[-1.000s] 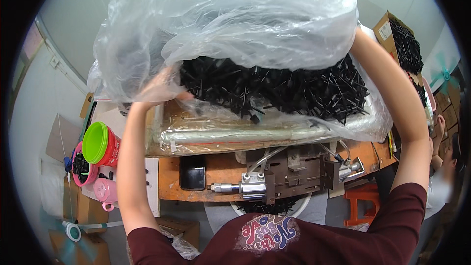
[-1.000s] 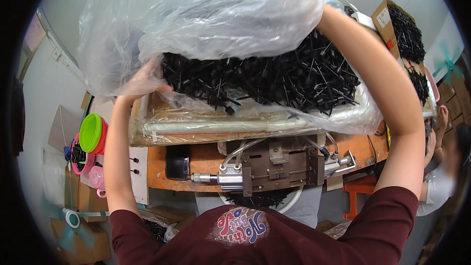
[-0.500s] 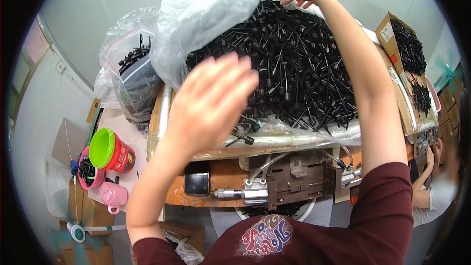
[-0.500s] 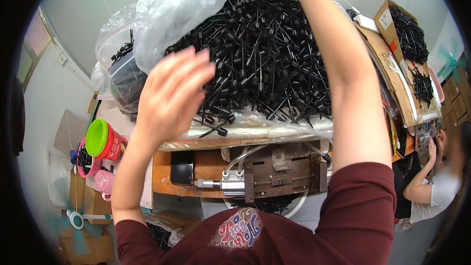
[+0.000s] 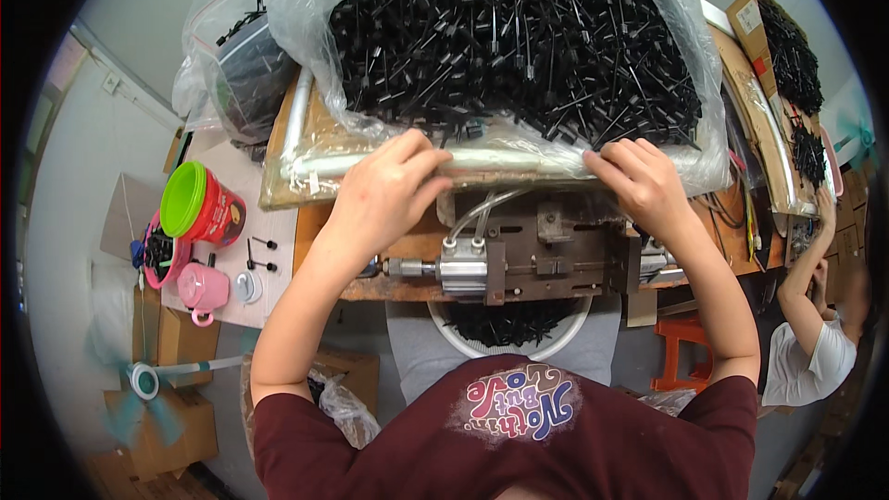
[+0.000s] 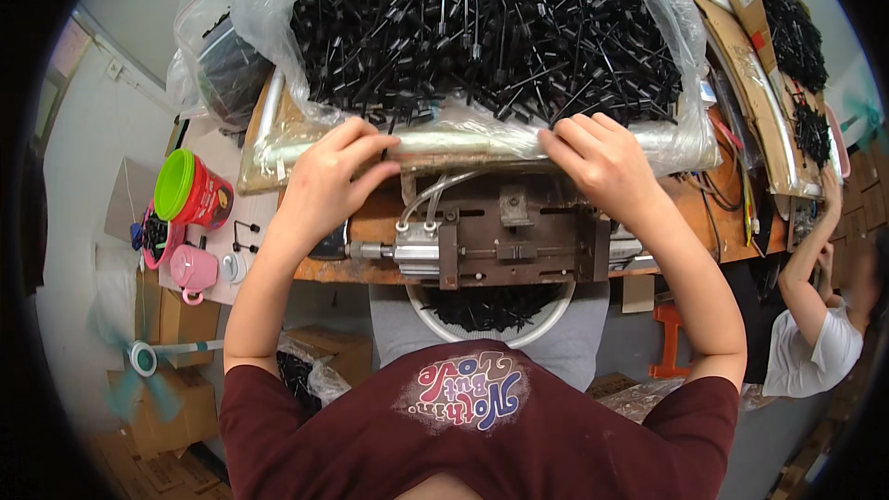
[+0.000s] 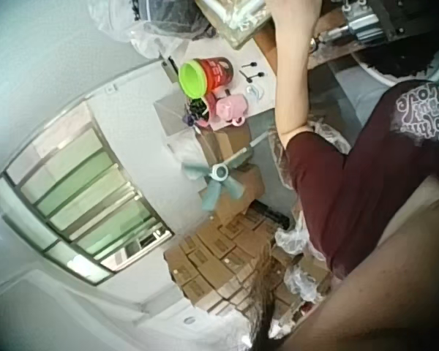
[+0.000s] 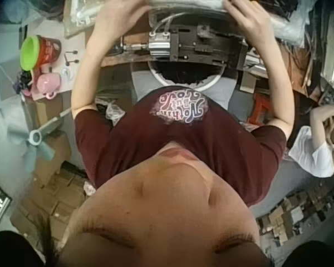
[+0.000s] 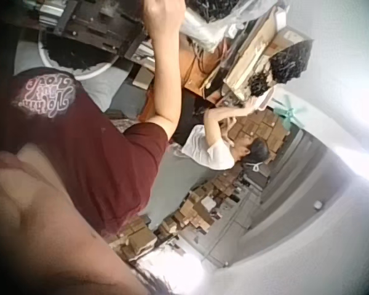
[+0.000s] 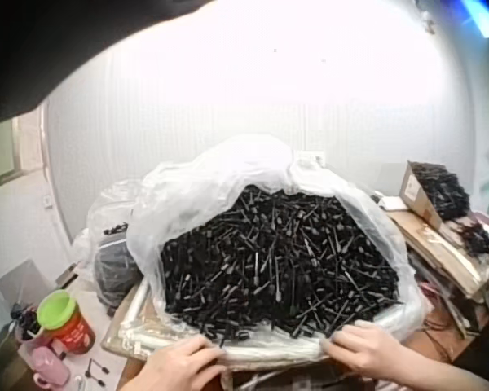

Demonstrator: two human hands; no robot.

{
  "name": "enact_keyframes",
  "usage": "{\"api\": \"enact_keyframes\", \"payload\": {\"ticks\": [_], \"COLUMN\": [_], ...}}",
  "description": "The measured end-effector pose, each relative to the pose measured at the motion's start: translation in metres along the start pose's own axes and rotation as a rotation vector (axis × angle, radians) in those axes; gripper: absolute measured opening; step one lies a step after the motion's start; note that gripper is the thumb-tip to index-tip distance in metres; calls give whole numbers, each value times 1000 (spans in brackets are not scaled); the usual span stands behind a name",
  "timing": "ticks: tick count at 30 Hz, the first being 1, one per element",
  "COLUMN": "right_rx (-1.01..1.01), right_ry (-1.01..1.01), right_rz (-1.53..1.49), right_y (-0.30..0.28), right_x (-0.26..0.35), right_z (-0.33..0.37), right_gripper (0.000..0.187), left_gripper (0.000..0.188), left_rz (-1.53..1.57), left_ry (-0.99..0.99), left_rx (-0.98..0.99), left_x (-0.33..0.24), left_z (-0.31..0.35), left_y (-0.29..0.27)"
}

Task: Manually assemble black plastic electronic connectors and wires using a small pneumatic press machine.

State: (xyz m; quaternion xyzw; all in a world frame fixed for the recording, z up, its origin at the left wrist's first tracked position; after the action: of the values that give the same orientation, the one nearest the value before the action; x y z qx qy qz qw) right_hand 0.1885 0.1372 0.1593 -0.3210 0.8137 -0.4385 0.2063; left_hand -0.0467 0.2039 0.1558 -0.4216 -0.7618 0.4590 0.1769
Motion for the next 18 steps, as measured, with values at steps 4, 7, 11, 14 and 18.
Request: {"api": "enact_keyframes", "payload": {"ticks": [4,7,11,14,18], "right_rx": [5,67,84,-28,-367], "right_ry": [-49,33,188,287,246], "right_rz": [171,243,243,192,88], "right_y": [-12,-19,-24,-39,-56], "right_x": [-12,-40,-71,-57,6], "right_z": [28,44,51,42,54], "right_gripper": [33,36,28,24,29], "left_gripper": [21,16,11,11,10], "left_rz": [-38,64,210,229,718], "left_ry": [-41,-108,-153,-160,-359], "left_rx": [-59,-76,-232,-288,-178], "left_x": [-4,2,-11,-29,-52], "left_z": [8,7,-17,-24,4], "left_y": [-1,-2,-22,-17,-1]}}
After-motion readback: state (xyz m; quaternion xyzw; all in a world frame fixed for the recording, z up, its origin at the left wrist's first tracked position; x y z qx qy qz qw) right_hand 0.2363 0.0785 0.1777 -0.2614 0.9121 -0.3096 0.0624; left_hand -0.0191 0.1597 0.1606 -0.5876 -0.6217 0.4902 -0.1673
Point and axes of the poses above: each hand's wrist, its own z-axis away from the middle knuckle, its own y-axis out of the palm, x = y × z, the point moved 8 cm from there along -z, towards the middle knuckle, and after that the axes turned 10 degrees about -z, right-handed, at the moved point
